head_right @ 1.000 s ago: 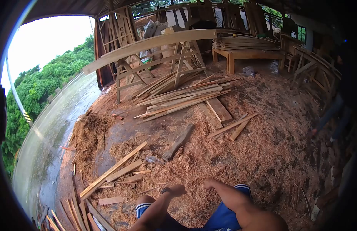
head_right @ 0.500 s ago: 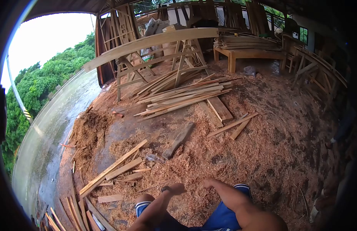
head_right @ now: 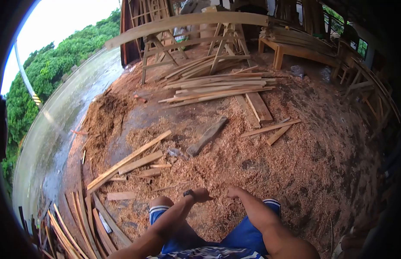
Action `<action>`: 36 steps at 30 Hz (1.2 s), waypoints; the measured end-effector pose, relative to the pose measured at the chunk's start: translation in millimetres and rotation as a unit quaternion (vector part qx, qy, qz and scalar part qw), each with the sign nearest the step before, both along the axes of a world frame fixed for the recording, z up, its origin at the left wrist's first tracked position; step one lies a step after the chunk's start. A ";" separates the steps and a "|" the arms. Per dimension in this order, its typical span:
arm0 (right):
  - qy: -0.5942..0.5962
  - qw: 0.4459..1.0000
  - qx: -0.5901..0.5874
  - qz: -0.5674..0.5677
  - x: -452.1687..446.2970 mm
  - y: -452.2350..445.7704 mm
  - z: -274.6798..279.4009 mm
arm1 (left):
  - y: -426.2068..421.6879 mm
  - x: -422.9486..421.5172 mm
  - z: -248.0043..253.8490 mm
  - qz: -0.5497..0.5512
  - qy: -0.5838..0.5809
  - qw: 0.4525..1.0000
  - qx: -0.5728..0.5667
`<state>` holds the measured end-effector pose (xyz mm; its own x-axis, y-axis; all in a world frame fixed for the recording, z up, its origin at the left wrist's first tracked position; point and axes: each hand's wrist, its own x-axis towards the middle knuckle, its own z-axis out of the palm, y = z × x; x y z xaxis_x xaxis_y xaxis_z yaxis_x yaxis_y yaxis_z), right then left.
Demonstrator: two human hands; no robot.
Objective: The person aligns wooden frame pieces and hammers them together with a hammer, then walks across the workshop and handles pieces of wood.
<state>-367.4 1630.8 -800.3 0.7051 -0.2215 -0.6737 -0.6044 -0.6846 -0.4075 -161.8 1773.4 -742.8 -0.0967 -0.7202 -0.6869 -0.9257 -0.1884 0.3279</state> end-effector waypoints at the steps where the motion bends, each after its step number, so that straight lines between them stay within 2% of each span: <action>1: 0.016 0.988 0.046 -0.145 0.0 6.0 4.3 | 3.7 -0.2 -7.1 0.010 0.025 0.997 -0.074; 2: 0.024 0.989 0.051 -0.138 -0.1 13.0 10.6 | 5.6 -0.7 -3.1 0.022 0.048 0.987 -0.149; 4: 0.006 0.996 0.005 -0.089 6.4 12.9 23.6 | 4.1 -5.3 17.1 0.022 0.044 0.990 -0.135; 5: -0.046 0.998 -0.018 -0.047 8.2 10.8 13.2 | 4.1 -9.5 34.0 0.017 0.029 0.990 -0.135; 7: -0.042 0.998 -0.028 -0.047 19.3 20.8 42.8 | -0.4 -15.1 49.4 -0.013 0.022 0.994 -0.104; 9: -0.039 0.997 -0.037 -0.048 36.1 27.9 67.8 | 0.5 -30.8 54.5 -0.013 0.028 0.989 -0.144; 10: -0.075 0.996 -0.056 -0.009 41.1 30.5 67.1 | 0.6 -37.0 49.2 -0.017 0.035 0.982 -0.183; 11: -0.110 0.991 -0.073 0.027 41.9 35.1 63.2 | 0.0 -40.9 42.5 -0.014 0.038 0.983 -0.176; 12: -0.106 0.992 -0.063 0.026 43.3 36.9 47.4 | 0.5 -44.7 37.2 -0.036 0.088 0.972 -0.213; 13: -0.134 0.963 0.135 -0.189 44.3 37.6 19.1 | 4.1 -48.9 32.9 -0.058 0.140 0.957 -0.247; 14: -0.148 0.851 0.317 -0.391 40.9 40.5 0.7 | 10.4 -49.7 78.1 -0.075 0.095 0.970 -0.209; 15: -0.202 0.903 0.203 -0.320 40.6 45.9 16.6 | 11.6 -47.0 92.7 -0.086 0.114 0.963 -0.229; 16: -0.154 0.822 0.310 -0.453 48.5 53.8 34.8 | 14.6 -45.7 98.6 -0.098 0.136 0.955 -0.245; 17: -0.156 0.865 0.285 -0.383 49.5 43.8 0.9 | 15.2 -42.9 96.6 -0.082 0.148 0.954 -0.247; 18: -0.224 0.841 0.298 -0.392 47.7 44.8 -44.4 | 16.3 -42.5 89.3 -0.069 0.164 0.953 -0.245; 19: -0.125 0.833 0.347 -0.413 47.2 49.6 2.1 | 16.0 -39.3 81.2 -0.067 0.152 0.962 -0.217; 20: -0.096 0.960 0.159 -0.207 49.5 45.8 1.7 | 18.7 -37.6 73.5 -0.066 0.141 0.969 -0.191; 21: -0.139 0.990 -0.035 -0.001 44.3 56.0 95.4 | 23.7 -39.5 81.1 -0.036 0.137 0.971 -0.191; 22: -0.121 0.991 -0.041 -0.039 44.6 59.4 105.5 | 25.6 -41.0 94.1 -0.002 0.129 0.972 -0.196; 24: -0.122 0.991 -0.034 -0.042 45.4 60.4 95.2 | 27.3 -43.5 100.9 0.023 0.092 0.980 -0.177; 26: -0.162 0.981 -0.100 -0.046 48.7 63.9 102.8 | 26.0 -47.8 110.3 0.022 0.069 0.984 -0.163; 27: -0.126 0.989 -0.066 -0.030 47.4 60.6 108.5 | 25.2 -48.1 111.2 0.012 0.084 0.982 -0.169; 29: -0.142 0.988 -0.061 -0.021 47.8 61.8 102.6 | 25.9 -47.5 126.4 0.012 0.091 0.983 -0.156; 32: -0.130 0.990 -0.044 -0.027 41.2 58.4 100.8 | 23.7 -42.5 98.2 -0.002 0.095 0.978 -0.187; 34: -0.200 0.978 -0.054 -0.004 44.3 56.7 89.3 | 23.9 -42.0 94.0 0.009 0.130 0.969 -0.210; 35: -0.204 0.978 -0.048 0.007 54.0 58.5 84.2 | 20.8 -45.1 92.1 -0.001 0.076 0.984 -0.163; 36: -0.204 0.978 0.035 0.020 56.7 56.4 80.3 | 26.7 -39.8 90.9 0.001 0.075 0.984 -0.163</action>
<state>-310.7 1687.2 -720.0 0.9260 -0.1513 -0.3458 -0.3538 -0.6671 -0.6556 -201.7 1800.1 -651.8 -0.1787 -0.8997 -0.3982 -0.8619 -0.0521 0.5044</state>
